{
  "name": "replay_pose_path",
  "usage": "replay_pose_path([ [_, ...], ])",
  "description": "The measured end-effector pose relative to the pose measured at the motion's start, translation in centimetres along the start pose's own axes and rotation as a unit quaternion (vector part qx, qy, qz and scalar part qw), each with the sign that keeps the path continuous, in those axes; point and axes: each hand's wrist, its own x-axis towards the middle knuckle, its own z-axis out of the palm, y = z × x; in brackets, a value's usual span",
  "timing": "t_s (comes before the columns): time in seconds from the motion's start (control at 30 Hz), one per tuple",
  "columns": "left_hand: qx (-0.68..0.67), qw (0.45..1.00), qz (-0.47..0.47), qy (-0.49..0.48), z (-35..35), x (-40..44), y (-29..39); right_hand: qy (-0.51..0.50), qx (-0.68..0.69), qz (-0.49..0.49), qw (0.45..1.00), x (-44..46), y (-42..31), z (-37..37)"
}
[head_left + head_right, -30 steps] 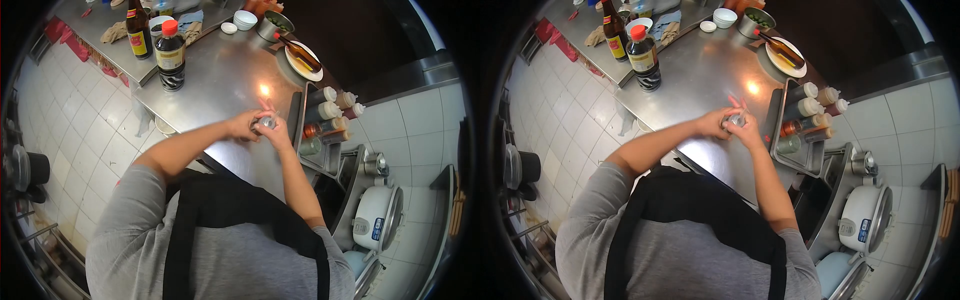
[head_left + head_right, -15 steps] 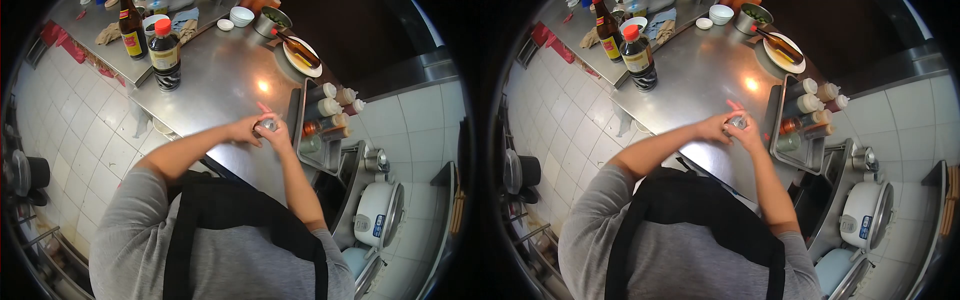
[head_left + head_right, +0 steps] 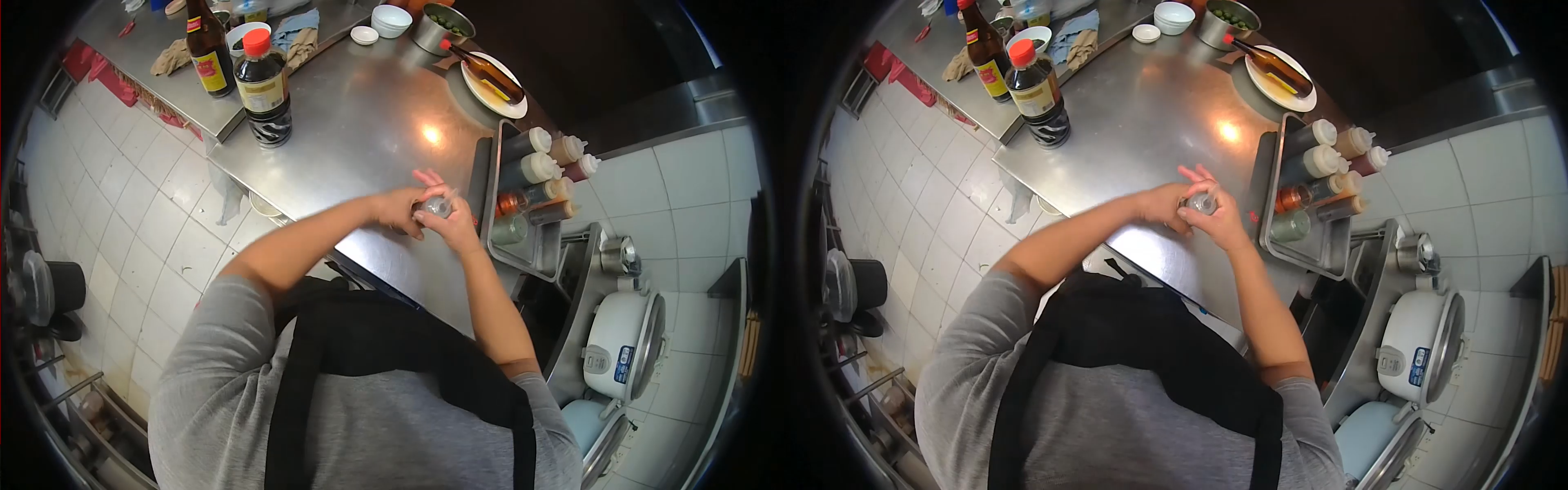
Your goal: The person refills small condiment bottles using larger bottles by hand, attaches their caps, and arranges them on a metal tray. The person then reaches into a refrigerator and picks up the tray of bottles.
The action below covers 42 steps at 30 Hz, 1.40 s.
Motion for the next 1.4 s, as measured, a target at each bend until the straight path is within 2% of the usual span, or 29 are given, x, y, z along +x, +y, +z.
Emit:
replay_pose_path([
  [0.03, -0.015, 0.990, -0.023, -0.136, -1.3, 0.4, 0.1, -0.045, -0.027, -0.002, 0.999, 0.3, -0.4, -0.5],
  [0.07, -0.009, 0.989, -0.007, -0.147, -1.4, 0.7, 0.0, -0.090, -0.054, -0.004, 0.994, 0.4, -0.7, -0.8],
  [0.13, 0.004, 0.986, 0.024, -0.168, -1.3, 1.4, 0.0, -0.021, -0.053, -0.013, 0.998, -0.1, 0.2, -0.1],
  [0.23, -0.033, 0.990, 0.014, 0.135, 3.0, -0.2, 0.6, 0.137, -0.101, -0.019, 0.985, -0.7, 0.8, 1.9],
  [0.27, -0.011, 0.971, 0.029, 0.236, 4.7, -0.5, 1.0, 0.197, -0.124, -0.017, 0.972, -1.0, 0.9, 2.6],
  [0.33, 0.035, 0.901, 0.061, 0.428, 7.2, -0.5, 1.6, 0.196, -0.065, -0.009, 0.978, -1.1, 0.8, 3.1],
  [0.37, 0.014, 0.945, 0.044, 0.324, 6.5, -0.5, 1.4, 0.196, -0.037, -0.007, 0.980, -1.0, 0.7, 3.1],
  [0.43, -0.029, 0.994, 0.010, 0.107, 3.2, -0.5, 0.2, 0.095, 0.010, -0.016, 0.995, -1.0, 0.7, 1.4],
  [0.5, -0.087, 0.990, -0.028, -0.105, 0.0, 0.3, 1.1, 0.023, 0.011, -0.023, 0.999, -1.0, 0.7, 0.4],
  [0.57, -0.053, 0.992, 0.002, -0.119, 0.1, 1.3, -1.0, -0.019, -0.037, -0.031, 0.999, -0.7, 0.7, -0.1],
  [0.6, -0.034, 0.991, 0.019, -0.126, 0.1, 1.6, -1.0, 0.007, -0.059, -0.036, 0.998, -0.8, 0.6, -0.1],
  [0.7, -0.079, 0.996, 0.037, 0.006, 2.2, 0.4, -0.8, 0.094, -0.110, -0.038, 0.989, -1.6, 0.6, 1.4],
  [0.8, 0.002, 0.994, 0.004, 0.111, 3.8, -0.1, -0.2, 0.171, -0.148, -0.030, 0.974, -1.7, 0.8, 2.6],
  [0.9, -0.003, 0.972, -0.035, 0.231, 5.4, -0.5, 0.3, 0.221, -0.184, -0.016, 0.958, -1.7, 1.0, 3.5],
  [0.97, 0.059, 0.960, -0.056, 0.269, 5.9, -0.6, 0.7, 0.254, -0.197, -0.006, 0.947, -1.7, 0.8, 4.1],
  [1.0, 0.092, 0.952, -0.065, 0.286, 6.2, -0.8, 0.9, 0.254, -0.180, -0.006, 0.950, -1.8, 0.9, 4.4],
  [1.07, 0.087, 0.947, -0.018, 0.309, 6.6, -1.1, -0.2, 0.267, -0.147, -0.008, 0.952, -1.9, 0.9, 4.7],
  [1.17, 0.161, 0.938, 0.017, 0.306, 6.3, -3.0, -0.3, 0.254, -0.005, 0.010, 0.967, -2.7, -0.8, 4.0],
  [1.3, 0.243, 0.934, -0.016, 0.262, 3.8, -7.0, -0.1, 0.141, -0.082, 0.121, 0.979, -4.4, -0.2, 2.9],
  [1.4, 0.287, 0.915, -0.022, 0.283, 2.2, -9.3, 1.1, 0.137, -0.070, 0.146, 0.977, -5.6, -2.7, 0.5],
])
